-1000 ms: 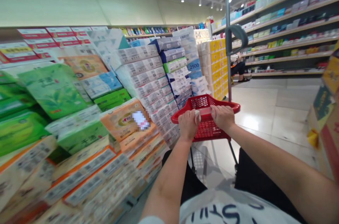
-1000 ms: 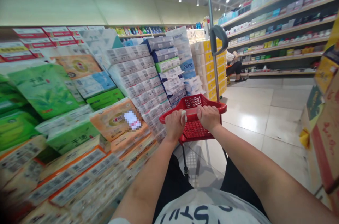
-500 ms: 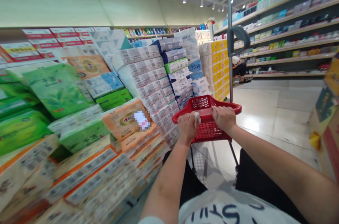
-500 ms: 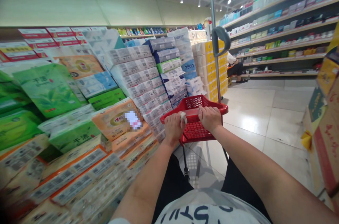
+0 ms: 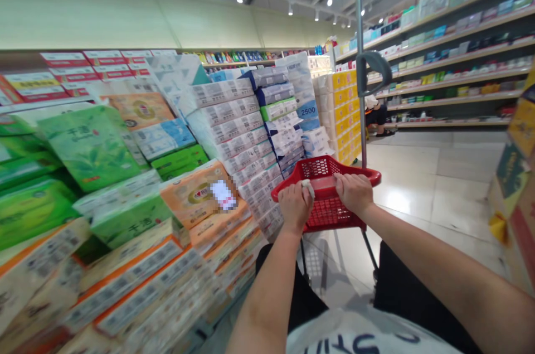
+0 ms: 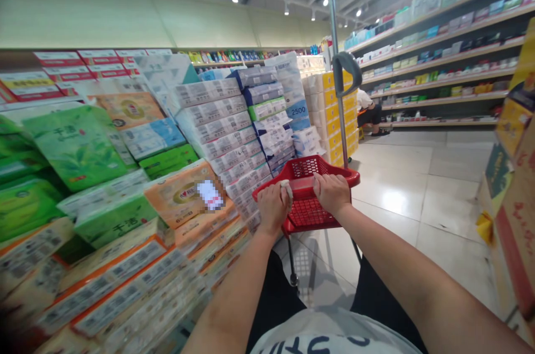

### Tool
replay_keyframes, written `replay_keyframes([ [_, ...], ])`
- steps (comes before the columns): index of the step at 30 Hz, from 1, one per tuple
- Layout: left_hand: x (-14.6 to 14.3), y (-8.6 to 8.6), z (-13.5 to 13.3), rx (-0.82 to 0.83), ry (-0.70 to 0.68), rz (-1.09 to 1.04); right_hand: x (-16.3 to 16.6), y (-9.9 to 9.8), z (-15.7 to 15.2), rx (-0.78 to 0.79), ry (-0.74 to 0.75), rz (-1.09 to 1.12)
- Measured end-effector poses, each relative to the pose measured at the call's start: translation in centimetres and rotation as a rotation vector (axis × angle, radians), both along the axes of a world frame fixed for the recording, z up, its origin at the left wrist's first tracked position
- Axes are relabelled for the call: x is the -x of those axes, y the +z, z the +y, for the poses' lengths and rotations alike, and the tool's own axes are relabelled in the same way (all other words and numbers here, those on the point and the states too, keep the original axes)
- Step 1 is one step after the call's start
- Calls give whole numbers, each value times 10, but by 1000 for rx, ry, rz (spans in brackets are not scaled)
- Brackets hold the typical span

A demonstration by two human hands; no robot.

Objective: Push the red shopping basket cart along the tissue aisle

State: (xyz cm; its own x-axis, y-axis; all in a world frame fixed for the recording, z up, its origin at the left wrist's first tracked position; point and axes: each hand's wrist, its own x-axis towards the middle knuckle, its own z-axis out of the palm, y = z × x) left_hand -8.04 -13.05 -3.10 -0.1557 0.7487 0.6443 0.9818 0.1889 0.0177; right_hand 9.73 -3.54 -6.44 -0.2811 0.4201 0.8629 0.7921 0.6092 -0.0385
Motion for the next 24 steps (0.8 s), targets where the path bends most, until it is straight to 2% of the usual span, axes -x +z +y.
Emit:
replay_keyframes([
  [5, 5, 19, 10, 254, -3, -31, -1, 0, -1, -11, -5, 14],
  [7, 6, 15, 4, 212, -39, -5, 0, -1, 0, -18, -5, 10],
  [10, 4, -5, -11, 16, -41, 38, 1, -2, 0, -46, -13, 11],
  [12, 2, -12, -15, -48, -29, 49, 1, -2, 0, -57, -14, 13],
  [14, 3, -9, -13, -14, -28, 11, 0, -1, -2, -57, -12, 16],
  [19, 14, 17, 2, 232, -4, -65, -2, 2, -7, -59, 1, 11],
  [21, 16, 13, -1, 195, -28, -49, -1, 3, -8, -60, -4, 17],
  [24, 14, -2, -11, 10, -74, 23, 1, 3, -7, -71, -11, 23],
])
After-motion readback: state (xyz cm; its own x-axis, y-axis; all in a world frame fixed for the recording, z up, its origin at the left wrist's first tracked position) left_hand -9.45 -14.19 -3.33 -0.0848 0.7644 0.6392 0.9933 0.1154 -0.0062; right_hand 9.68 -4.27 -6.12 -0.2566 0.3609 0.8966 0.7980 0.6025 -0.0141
